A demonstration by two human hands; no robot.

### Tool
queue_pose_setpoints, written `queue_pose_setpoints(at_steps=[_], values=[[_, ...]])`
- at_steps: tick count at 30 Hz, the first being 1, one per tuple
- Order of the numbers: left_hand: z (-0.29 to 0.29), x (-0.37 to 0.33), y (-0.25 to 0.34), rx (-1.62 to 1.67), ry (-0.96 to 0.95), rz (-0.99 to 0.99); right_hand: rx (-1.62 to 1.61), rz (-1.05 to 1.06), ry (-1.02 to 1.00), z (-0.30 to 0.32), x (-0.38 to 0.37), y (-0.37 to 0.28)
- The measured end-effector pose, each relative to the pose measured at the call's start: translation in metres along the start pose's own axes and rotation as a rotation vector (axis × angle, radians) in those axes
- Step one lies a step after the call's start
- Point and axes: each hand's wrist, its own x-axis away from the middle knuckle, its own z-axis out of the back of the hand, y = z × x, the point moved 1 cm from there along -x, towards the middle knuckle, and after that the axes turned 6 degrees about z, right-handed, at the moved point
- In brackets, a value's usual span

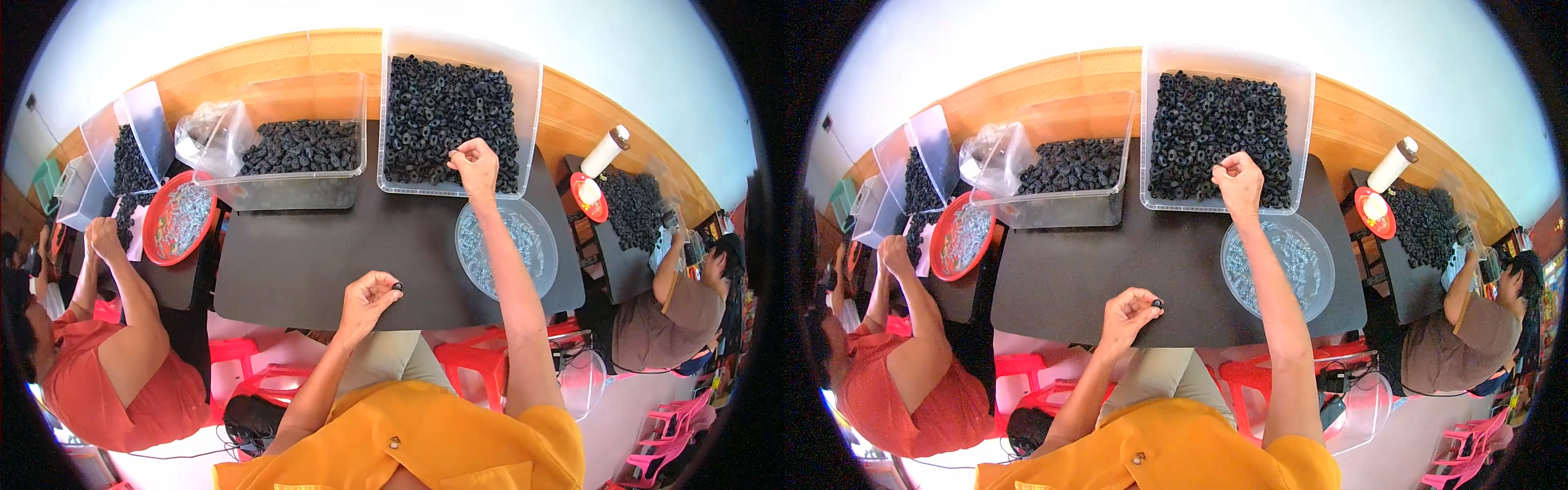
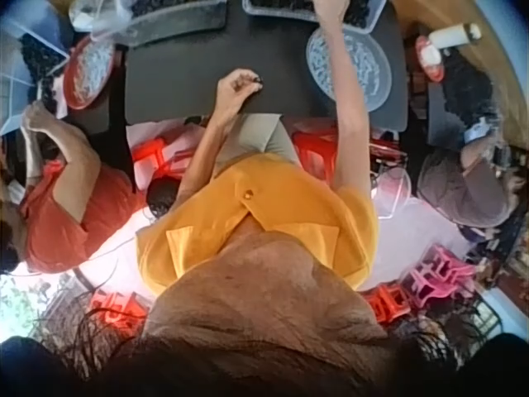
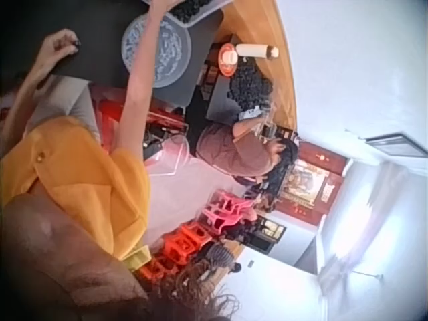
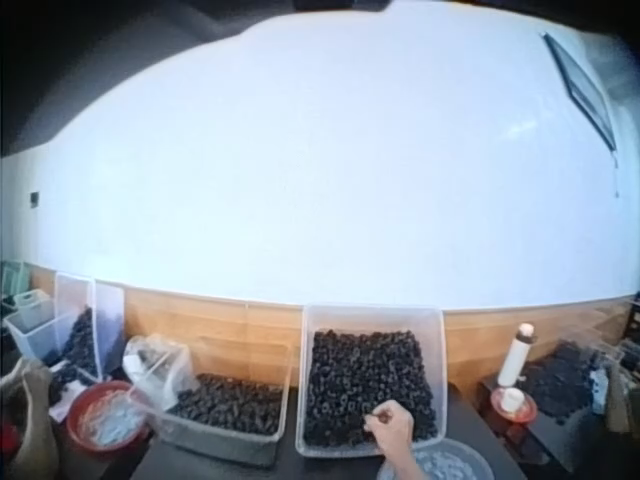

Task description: Sorting and inspecting small black rubber components into different plastic containers.

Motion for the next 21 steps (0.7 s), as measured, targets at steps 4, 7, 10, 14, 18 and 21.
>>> queue_pose_setpoints(at_steps=[4,7,10,14,18,21], values=[[0.003,0.003,-0.002,-0.002,0.023,-0.004,-0.313,-0.089,-0.12,0.002,0.025,-0.029],[0.002,0.004,0.002,0.017,0.019,-0.007,-0.398,-0.12,-0.227,0.013,0.051,-0.048],[0.003,0.002,0.0,-0.057,0.013,0.009,-0.415,-0.153,-0.274,0.019,0.073,-0.065],[0.003,0.001,0.002,-0.008,0.013,0.001,-0.479,-0.135,-0.307,0.022,0.09,-0.072],[0.002,0.002,0.007,0.052,0.03,-0.011,-0.404,-0.219,-0.411,0.026,0.114,-0.081],[0.004,0.002,0.004,0.047,0.037,-0.012,-0.348,-0.217,-0.554,0.018,0.144,-0.076]])
